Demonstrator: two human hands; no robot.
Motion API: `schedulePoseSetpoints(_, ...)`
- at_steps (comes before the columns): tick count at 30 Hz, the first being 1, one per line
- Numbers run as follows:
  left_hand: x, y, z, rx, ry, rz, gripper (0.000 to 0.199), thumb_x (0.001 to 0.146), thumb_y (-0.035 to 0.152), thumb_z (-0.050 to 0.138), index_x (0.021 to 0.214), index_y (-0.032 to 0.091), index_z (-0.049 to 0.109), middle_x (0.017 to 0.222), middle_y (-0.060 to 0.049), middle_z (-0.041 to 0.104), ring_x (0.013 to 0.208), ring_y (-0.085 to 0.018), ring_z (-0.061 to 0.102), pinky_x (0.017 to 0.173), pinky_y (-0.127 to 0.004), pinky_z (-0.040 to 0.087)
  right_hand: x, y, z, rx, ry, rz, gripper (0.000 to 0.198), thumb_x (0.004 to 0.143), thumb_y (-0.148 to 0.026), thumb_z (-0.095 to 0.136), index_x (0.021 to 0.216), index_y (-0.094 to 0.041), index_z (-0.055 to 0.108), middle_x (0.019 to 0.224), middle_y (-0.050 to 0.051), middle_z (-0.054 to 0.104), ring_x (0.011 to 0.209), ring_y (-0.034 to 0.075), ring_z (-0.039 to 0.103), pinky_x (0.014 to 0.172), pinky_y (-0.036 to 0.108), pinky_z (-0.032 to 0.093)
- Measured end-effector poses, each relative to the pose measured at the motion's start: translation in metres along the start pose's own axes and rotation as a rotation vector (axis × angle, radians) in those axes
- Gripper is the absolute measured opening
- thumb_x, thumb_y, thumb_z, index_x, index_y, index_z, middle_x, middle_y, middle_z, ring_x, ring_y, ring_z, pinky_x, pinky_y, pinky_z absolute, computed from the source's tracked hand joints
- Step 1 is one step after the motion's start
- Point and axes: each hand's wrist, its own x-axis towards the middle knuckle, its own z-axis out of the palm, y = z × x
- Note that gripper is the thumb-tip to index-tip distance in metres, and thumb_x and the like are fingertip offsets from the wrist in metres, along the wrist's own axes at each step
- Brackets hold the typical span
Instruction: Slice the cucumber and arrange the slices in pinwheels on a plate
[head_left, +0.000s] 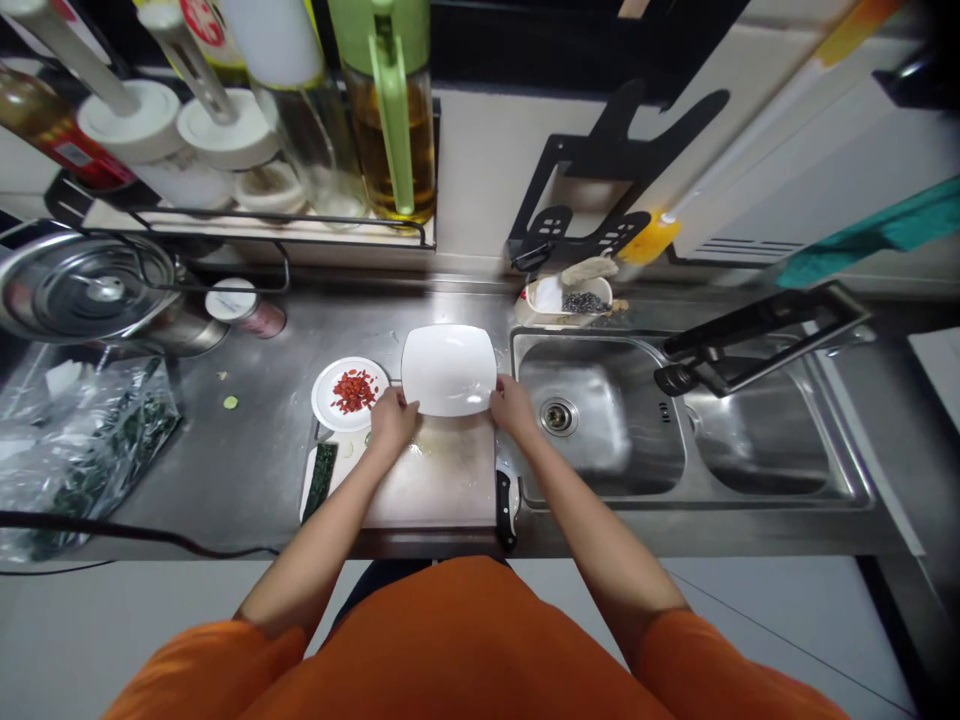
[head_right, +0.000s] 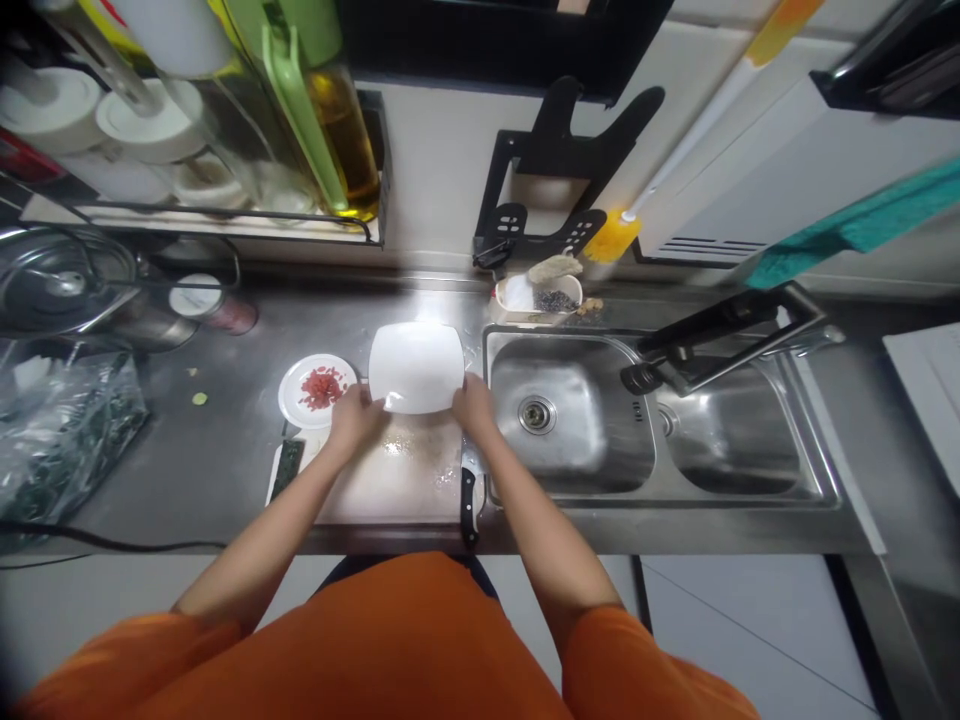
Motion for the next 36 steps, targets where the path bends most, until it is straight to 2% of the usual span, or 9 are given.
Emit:
schedulePoseSetpoints(6,-0.059,-0.031,0.004,-0.068,-0.033,0.043,0.012,0.074,0.027,0.057,0.078,0.019,0.049,0.066,0.000,0.054,0.064,-0.017,0.053,0.062,-0.027,0.038,-0.072,0.016,0.006,0.049,-0.024,-0.034,0.026,0.071,-0.013,0.038,0.085,-0.016,0.059,0.075,0.005,0.059,0.070,0.018,0.051,0.065,0.026,0.038)
schedulePoseSetpoints(12,-0.087,-0.048,0.011,-0.101,-0.066,0.033,0.010,0.076,0.025,0.055,0.079,0.019,0.047,0.066,0.002,0.053,0.060,-0.014,0.053,0.062,-0.026,0.039,-0.101,0.017,0.016,-0.017,-0.029,-0.064,0.029,0.070,-0.005,0.035,0.085,-0.015,0.059,0.081,0.007,0.061,0.077,0.018,0.053,0.072,0.026,0.038)
schedulePoseSetpoints(17,-0.091,-0.057,0.013,-0.093,-0.064,0.013,0.012,0.076,0.027,0.055,0.079,0.020,0.046,0.065,0.002,0.053,0.061,-0.015,0.054,0.063,-0.026,0.039,-0.109,0.015,0.022,-0.102,-0.047,-0.082,0.033,0.072,-0.002,0.036,0.090,-0.013,0.060,0.082,0.008,0.062,0.081,0.018,0.054,0.075,0.026,0.038)
schedulePoseSetpoints(26,-0.093,-0.060,0.013,-0.097,-0.060,0.007,0.011,0.076,0.029,0.053,0.080,0.020,0.048,0.065,0.002,0.055,0.062,-0.016,0.056,0.065,-0.027,0.041,-0.113,0.006,0.029,-0.261,-0.113,0.032,0.035,0.079,-0.004,0.038,0.106,-0.009,0.058,0.098,0.014,0.061,0.097,0.023,0.050,0.084,0.029,0.037)
schedulePoseSetpoints(29,-0.092,-0.065,0.008,-0.122,-0.067,0.027,0.016,0.076,0.033,0.055,0.085,0.019,0.053,0.068,0.001,0.058,0.064,-0.016,0.058,0.067,-0.027,0.042,-0.115,0.004,0.027,-0.294,-0.104,0.041,0.035,0.080,-0.006,0.039,0.110,-0.010,0.058,0.101,0.014,0.060,0.100,0.024,0.049,0.085,0.030,0.037)
schedulePoseSetpoints(36,-0.069,-0.091,-0.018,-0.062,0.150,-0.047,0.031,0.077,0.040,0.053,0.096,0.016,0.059,0.080,-0.006,0.065,0.073,-0.020,0.061,0.073,-0.030,0.045,-0.120,0.003,0.023,-0.355,-0.017,-0.019,0.040,0.083,-0.011,0.042,0.121,-0.008,0.054,0.102,0.014,0.058,0.099,0.026,0.046,0.085,0.033,0.036)
